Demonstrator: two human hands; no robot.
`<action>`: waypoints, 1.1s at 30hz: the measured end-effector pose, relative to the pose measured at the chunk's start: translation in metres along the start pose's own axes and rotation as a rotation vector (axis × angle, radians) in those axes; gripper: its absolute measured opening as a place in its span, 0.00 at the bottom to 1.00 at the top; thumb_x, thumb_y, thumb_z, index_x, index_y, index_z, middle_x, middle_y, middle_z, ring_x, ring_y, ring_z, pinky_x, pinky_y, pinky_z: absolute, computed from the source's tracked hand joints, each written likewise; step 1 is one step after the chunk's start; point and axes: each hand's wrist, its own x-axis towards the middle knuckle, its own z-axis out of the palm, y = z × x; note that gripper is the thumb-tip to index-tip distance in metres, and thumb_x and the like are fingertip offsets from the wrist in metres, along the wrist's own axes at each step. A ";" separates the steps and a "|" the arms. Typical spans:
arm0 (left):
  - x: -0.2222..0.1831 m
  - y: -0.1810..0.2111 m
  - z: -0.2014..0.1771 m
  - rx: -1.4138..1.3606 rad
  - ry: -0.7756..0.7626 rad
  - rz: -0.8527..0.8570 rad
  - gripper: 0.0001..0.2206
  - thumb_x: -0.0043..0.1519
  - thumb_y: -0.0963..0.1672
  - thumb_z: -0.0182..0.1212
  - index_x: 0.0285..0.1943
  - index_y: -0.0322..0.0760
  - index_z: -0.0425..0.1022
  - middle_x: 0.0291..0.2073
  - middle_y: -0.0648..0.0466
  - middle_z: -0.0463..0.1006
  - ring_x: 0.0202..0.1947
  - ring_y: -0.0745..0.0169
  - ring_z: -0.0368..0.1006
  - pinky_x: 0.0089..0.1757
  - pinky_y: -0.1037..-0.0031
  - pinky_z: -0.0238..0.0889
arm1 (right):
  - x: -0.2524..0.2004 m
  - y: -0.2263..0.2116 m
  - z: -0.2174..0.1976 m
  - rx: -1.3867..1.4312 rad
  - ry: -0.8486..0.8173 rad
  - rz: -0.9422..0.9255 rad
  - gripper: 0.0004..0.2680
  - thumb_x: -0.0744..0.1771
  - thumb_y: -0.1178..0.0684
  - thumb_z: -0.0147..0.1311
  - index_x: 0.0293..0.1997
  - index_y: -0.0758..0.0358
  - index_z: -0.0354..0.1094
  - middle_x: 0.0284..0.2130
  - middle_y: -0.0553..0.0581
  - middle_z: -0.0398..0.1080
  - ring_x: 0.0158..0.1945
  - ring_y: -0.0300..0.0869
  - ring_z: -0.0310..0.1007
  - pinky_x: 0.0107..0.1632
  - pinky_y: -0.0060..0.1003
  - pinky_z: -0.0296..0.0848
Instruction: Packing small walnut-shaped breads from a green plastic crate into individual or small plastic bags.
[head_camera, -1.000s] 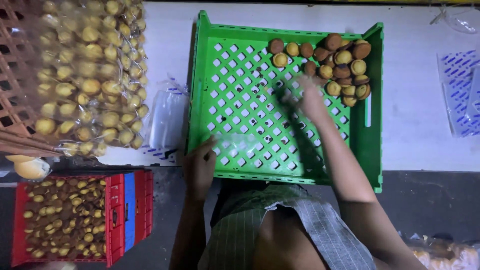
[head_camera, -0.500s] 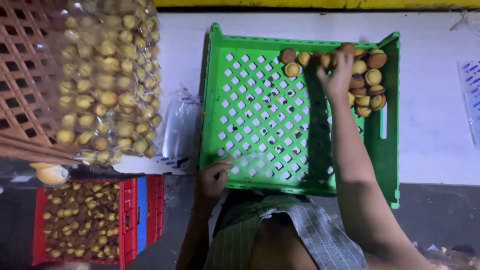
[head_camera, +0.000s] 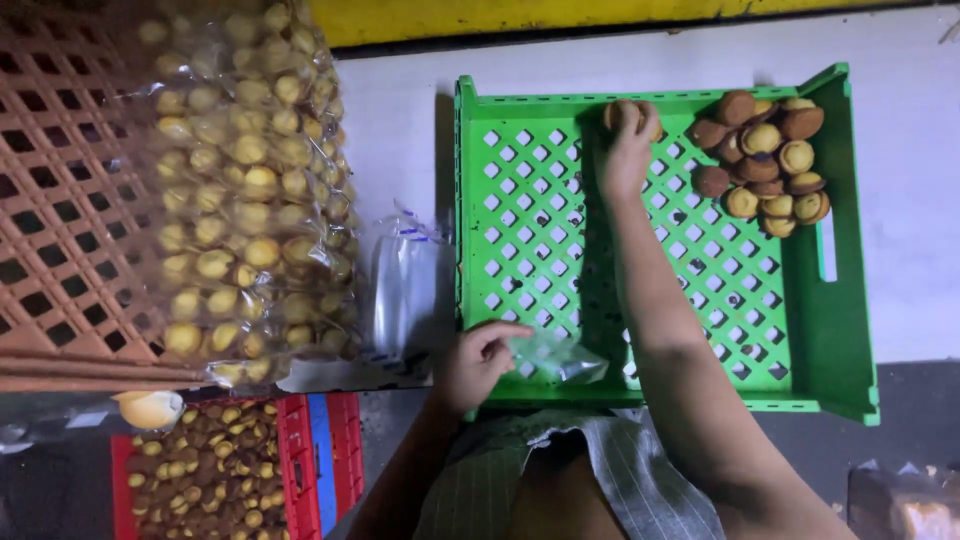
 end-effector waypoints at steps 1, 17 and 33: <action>0.009 0.000 -0.003 0.019 -0.014 0.014 0.17 0.61 0.35 0.49 0.55 0.35 0.79 0.49 0.51 0.84 0.22 0.73 0.68 0.26 0.81 0.61 | 0.002 0.006 0.011 -0.059 0.002 -0.056 0.21 0.64 0.62 0.65 0.61 0.57 0.60 0.60 0.66 0.53 0.48 0.65 0.74 0.42 0.57 0.81; 0.098 -0.010 0.121 1.047 0.217 0.732 0.23 0.54 0.41 0.59 0.61 0.36 0.73 0.59 0.54 0.74 0.34 0.55 0.79 0.30 0.70 0.76 | -0.189 -0.032 -0.101 -0.128 -0.859 -0.416 0.05 0.58 0.62 0.57 0.32 0.59 0.70 0.26 0.57 0.72 0.34 0.56 0.78 0.41 0.54 0.74; 0.089 -0.017 0.069 0.364 0.175 0.273 0.30 0.50 0.36 0.59 0.67 0.43 0.70 0.57 0.51 0.74 0.62 0.47 0.71 0.57 0.65 0.67 | -0.015 0.000 -0.125 0.299 -0.260 -0.429 0.16 0.59 0.57 0.74 0.47 0.60 0.73 0.42 0.57 0.74 0.46 0.52 0.76 0.52 0.44 0.71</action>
